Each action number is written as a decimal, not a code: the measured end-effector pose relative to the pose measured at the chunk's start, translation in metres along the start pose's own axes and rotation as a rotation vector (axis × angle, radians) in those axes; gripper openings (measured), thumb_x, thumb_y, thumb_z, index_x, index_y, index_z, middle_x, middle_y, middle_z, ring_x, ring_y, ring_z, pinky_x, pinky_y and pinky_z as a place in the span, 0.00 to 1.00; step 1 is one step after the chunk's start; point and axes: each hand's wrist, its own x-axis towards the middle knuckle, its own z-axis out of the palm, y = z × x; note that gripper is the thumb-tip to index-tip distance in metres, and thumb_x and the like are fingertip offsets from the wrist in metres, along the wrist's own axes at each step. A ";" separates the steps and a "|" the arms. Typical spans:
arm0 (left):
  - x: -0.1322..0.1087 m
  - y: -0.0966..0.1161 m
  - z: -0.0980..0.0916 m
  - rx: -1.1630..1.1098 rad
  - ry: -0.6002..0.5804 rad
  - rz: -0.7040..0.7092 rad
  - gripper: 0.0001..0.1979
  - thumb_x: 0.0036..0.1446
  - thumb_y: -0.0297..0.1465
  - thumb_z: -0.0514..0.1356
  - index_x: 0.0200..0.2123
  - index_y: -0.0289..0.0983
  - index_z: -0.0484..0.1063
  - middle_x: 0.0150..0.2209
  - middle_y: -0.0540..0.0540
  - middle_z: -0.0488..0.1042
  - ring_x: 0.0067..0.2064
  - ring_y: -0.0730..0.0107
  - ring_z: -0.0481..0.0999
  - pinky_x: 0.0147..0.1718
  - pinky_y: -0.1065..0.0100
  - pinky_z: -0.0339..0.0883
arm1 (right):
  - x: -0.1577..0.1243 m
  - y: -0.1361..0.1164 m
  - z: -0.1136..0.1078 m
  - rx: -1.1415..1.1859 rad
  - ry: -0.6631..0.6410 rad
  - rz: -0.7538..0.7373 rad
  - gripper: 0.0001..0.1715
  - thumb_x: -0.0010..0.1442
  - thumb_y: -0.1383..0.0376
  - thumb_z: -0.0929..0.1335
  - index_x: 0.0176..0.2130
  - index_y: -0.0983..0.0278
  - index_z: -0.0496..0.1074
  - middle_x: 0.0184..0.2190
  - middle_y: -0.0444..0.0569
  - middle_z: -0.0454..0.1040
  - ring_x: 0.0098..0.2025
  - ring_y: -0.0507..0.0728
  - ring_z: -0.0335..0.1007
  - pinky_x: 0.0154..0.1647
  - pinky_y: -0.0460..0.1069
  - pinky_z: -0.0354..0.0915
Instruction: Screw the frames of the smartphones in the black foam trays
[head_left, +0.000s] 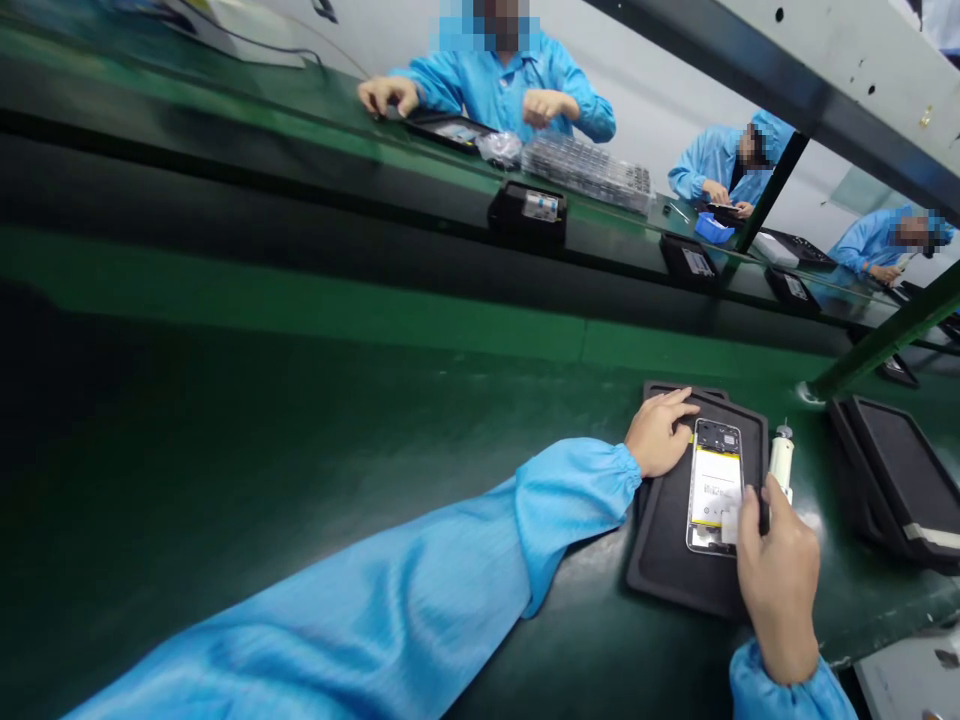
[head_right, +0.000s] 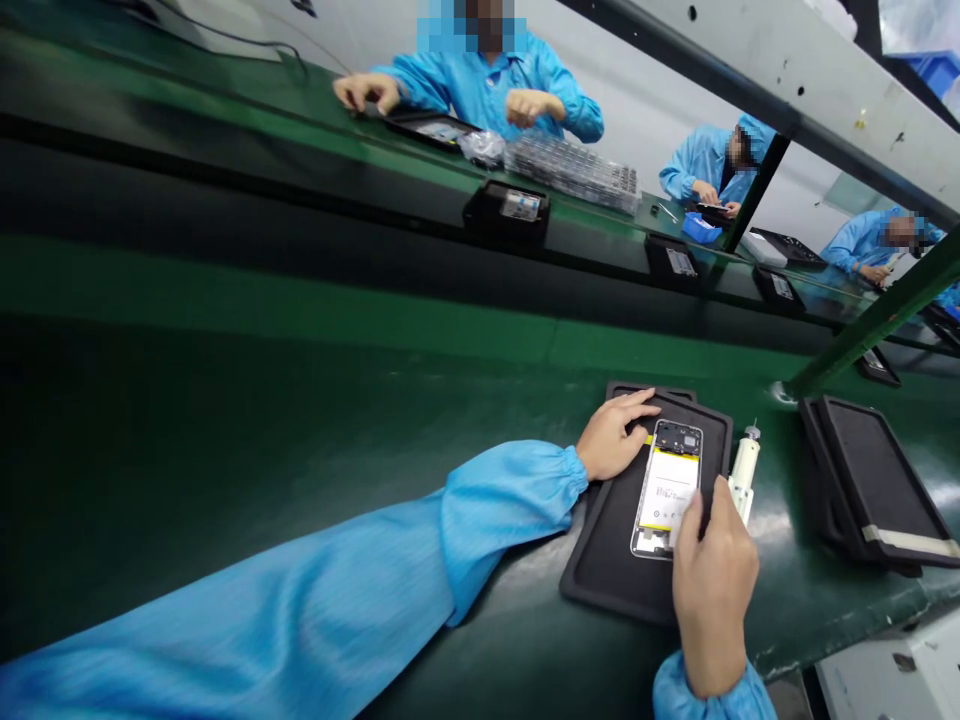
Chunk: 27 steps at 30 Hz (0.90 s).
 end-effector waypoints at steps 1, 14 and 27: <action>0.000 0.000 0.000 -0.004 0.000 -0.001 0.22 0.48 0.20 0.54 0.47 0.35 0.76 0.59 0.43 0.66 0.61 0.60 0.65 0.64 0.57 0.56 | -0.001 -0.003 0.000 -0.007 -0.002 -0.041 0.34 0.67 0.51 0.54 0.53 0.76 0.69 0.44 0.66 0.75 0.43 0.66 0.73 0.40 0.55 0.66; -0.001 0.003 -0.002 -0.006 -0.016 0.003 0.22 0.49 0.21 0.54 0.48 0.34 0.75 0.60 0.41 0.65 0.62 0.59 0.64 0.64 0.56 0.55 | 0.004 0.002 -0.017 0.107 -0.096 -0.066 0.33 0.67 0.55 0.53 0.50 0.75 0.72 0.30 0.61 0.76 0.27 0.61 0.72 0.28 0.51 0.63; -0.001 0.001 -0.001 -0.015 0.034 0.013 0.22 0.51 0.21 0.53 0.48 0.33 0.75 0.60 0.41 0.65 0.62 0.61 0.64 0.64 0.57 0.56 | 0.011 0.016 -0.012 0.966 -0.003 0.612 0.46 0.46 0.45 0.72 0.55 0.69 0.67 0.49 0.58 0.74 0.50 0.63 0.71 0.46 0.52 0.68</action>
